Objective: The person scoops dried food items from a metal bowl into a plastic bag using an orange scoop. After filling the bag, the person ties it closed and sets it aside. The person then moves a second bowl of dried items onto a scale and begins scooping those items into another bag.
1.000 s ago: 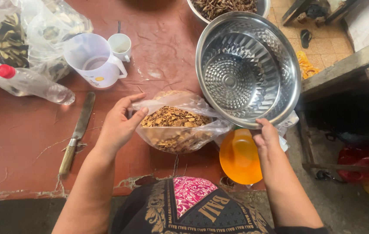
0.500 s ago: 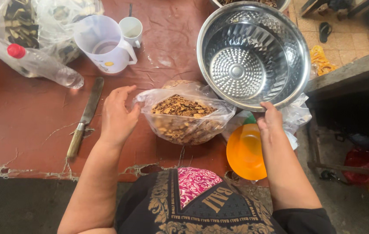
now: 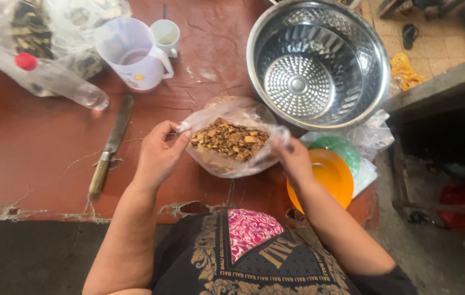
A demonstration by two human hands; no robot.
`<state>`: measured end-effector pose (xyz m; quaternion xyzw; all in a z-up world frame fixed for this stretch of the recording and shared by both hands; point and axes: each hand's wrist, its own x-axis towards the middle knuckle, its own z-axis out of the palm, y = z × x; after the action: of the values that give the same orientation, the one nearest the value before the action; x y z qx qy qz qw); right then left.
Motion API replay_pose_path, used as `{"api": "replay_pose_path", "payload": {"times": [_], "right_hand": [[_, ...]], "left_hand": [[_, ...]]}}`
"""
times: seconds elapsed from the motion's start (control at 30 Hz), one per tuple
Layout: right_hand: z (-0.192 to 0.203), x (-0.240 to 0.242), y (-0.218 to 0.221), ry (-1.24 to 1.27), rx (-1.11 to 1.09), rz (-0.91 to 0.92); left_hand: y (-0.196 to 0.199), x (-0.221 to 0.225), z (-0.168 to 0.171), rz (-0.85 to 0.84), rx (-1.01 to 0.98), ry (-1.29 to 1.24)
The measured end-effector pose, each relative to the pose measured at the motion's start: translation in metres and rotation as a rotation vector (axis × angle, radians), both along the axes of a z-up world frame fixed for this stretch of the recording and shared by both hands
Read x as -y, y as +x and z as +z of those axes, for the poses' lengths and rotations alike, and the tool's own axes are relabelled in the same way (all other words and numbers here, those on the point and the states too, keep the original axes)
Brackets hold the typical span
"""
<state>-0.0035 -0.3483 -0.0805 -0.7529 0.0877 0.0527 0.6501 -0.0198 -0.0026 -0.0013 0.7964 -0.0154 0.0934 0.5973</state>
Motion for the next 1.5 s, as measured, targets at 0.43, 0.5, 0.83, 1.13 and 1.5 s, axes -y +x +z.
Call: {"api": "replay_pose_path", "payload": {"times": [0.43,0.5,0.83,1.13,1.5], "right_hand": [[0.136,0.039,0.006,0.128,0.159,0.117],[0.133,0.046,0.023,0.174,0.140,0.077],[0.107,0.039,0.118,0.285,0.133,-0.009],[0.141,0.021,0.003,0.225,0.131,0.335],[0.148,0.024,-0.040,-0.111,0.001,0.456]], "left_hand": [[0.017,-0.005,0.047,-0.071,0.080,-0.328],[0.023,-0.004,0.046,-0.008,0.088,-0.220],[0.104,-0.006,0.028,0.121,0.204,-0.066],[0.022,-0.021,0.041,0.066,0.092,-0.138],[0.021,-0.020,0.074,0.160,0.322,0.349]]}}
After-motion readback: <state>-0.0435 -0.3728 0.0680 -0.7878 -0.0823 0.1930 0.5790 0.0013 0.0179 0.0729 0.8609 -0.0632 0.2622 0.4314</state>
